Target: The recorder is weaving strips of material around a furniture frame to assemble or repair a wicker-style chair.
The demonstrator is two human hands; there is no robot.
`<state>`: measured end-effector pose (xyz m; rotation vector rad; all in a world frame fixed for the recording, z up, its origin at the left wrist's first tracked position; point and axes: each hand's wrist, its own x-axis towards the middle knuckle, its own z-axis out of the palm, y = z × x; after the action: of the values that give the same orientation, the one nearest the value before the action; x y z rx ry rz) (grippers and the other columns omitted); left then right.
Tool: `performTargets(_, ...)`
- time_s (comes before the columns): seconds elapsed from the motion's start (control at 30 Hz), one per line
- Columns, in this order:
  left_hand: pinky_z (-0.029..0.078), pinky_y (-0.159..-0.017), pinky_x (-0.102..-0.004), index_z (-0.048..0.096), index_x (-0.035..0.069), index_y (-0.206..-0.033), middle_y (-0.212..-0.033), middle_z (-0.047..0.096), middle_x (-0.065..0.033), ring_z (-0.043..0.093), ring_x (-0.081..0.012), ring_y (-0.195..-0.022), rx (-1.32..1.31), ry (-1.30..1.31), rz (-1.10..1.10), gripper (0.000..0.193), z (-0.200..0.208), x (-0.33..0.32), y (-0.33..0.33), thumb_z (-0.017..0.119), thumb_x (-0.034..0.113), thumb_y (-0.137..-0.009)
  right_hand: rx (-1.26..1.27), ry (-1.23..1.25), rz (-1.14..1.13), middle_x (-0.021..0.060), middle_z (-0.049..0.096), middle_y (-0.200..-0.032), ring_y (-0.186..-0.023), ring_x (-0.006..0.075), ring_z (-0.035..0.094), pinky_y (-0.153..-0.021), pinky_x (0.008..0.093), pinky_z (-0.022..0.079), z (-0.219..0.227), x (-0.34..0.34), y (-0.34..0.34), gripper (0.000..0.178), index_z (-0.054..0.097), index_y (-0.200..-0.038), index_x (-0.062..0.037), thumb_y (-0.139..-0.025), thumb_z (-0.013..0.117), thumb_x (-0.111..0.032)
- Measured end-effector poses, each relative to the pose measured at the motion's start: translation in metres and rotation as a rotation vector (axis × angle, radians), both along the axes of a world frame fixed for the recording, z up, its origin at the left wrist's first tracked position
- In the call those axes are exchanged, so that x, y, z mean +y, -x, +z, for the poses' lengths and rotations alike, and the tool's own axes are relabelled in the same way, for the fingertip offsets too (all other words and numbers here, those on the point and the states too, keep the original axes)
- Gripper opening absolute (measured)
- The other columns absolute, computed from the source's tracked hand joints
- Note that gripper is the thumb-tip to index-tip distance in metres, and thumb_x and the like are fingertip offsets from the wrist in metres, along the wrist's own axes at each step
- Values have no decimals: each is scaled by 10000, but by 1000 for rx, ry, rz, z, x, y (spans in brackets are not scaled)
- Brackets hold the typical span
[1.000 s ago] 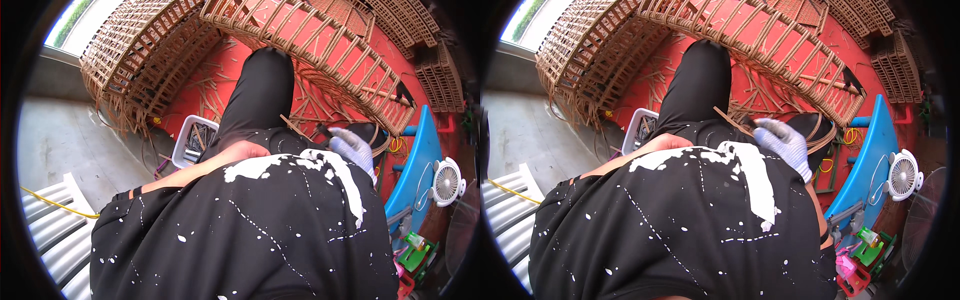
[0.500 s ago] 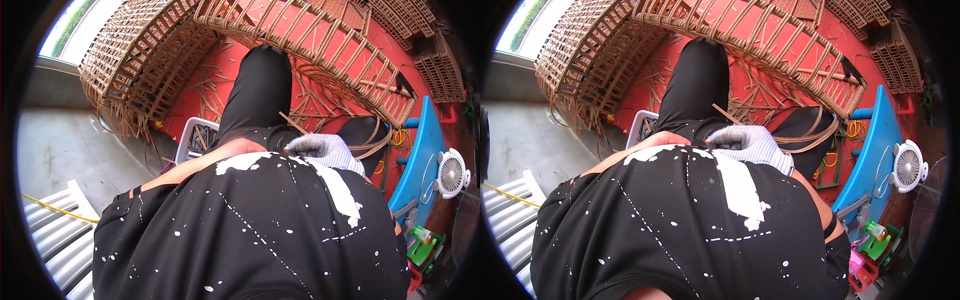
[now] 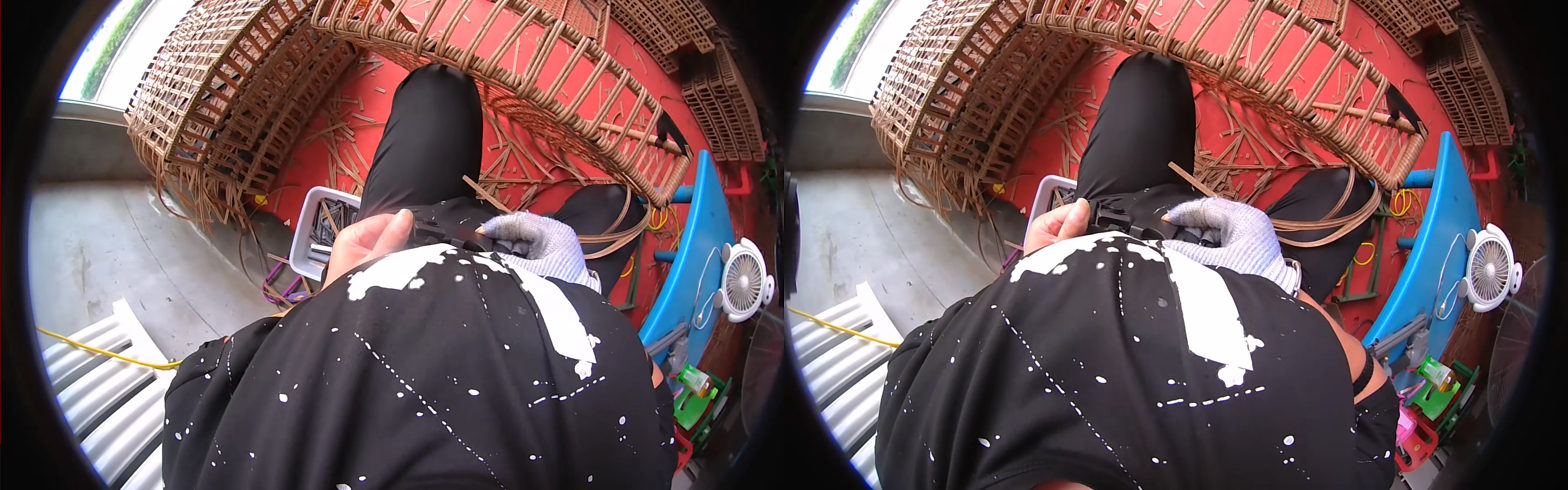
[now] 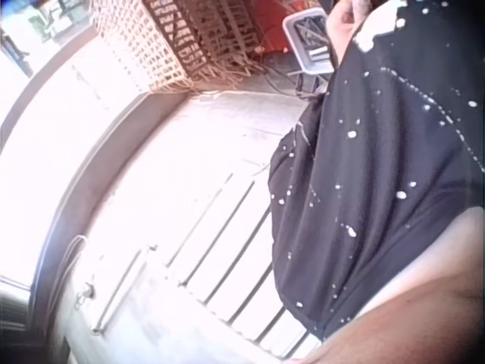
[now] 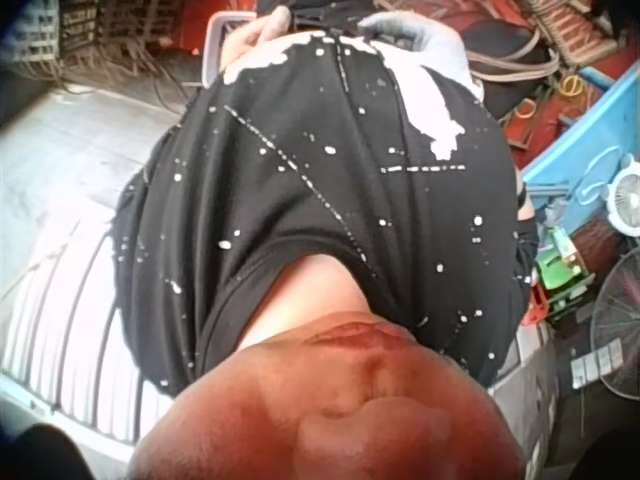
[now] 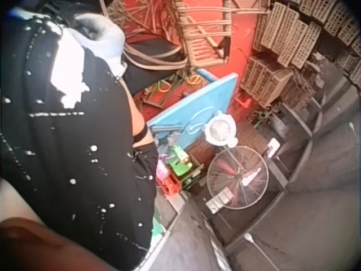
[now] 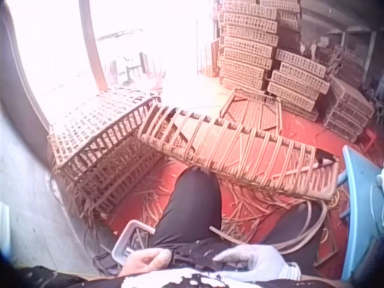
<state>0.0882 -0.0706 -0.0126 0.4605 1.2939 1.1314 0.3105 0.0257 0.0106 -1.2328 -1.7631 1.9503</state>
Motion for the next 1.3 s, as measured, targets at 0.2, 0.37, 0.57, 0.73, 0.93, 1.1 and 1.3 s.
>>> performTargets(0.2,444,-566,-201,655,5,-911,-727,636,14,555,-29,-629,-22,-43,-5,321,10,0,-7,572,313,-951,92,107,-83,124,660,-1014,-937,162,641,-851,287,512,-1,-5,1,365,628,-1067,36,-741,775,-38)
performTargets(0.37,449,-579,-209,652,17,-909,-759,645,9,562,-26,-659,-138,20,56,350,21,5,-14,535,342,-966,87,90,-18,95,655,-1024,-922,120,638,-821,248,524,-8,-2,-2,387,636,-1085,18,-750,787,-103)
performTargets(0.57,437,-573,-208,643,42,-878,-742,623,29,537,-18,-647,-209,67,-27,355,10,3,-8,512,358,-975,115,146,-52,83,644,-1016,-927,121,634,-824,247,519,-10,-4,-3,379,647,-1080,1,-751,788,-122)
performTargets(0.73,392,-527,-202,634,65,-842,-688,582,56,494,-4,-599,-213,77,23,336,-1,1,-8,522,354,-972,88,50,2,56,634,-978,-884,100,626,-795,230,507,-6,-3,-2,370,651,-1078,-16,-751,788,-125)
performTargets(0.93,327,-507,-201,514,123,-711,-638,444,106,366,15,-568,-280,-56,-181,370,-1,8,6,471,357,-994,174,214,-41,58,627,-1013,-924,110,619,-835,238,490,-6,-4,-2,391,635,-1090,7,-752,788,-117)
performTargets(1.1,302,-521,-197,456,142,-711,-655,377,111,327,13,-594,-264,-105,-295,371,-7,6,12,426,359,-1010,187,234,-37,58,627,-1022,-938,116,617,-840,239,488,-5,-3,-4,396,629,-1092,15,-751,788,-110)
performTargets(1.3,339,-556,-201,463,130,-730,-687,394,105,339,7,-629,-332,-95,-304,356,0,4,8,423,343,-1014,85,93,-36,35,622,-932,-862,89,609,-770,227,480,6,-8,1,369,663,-1045,-12,-725,808,-126)
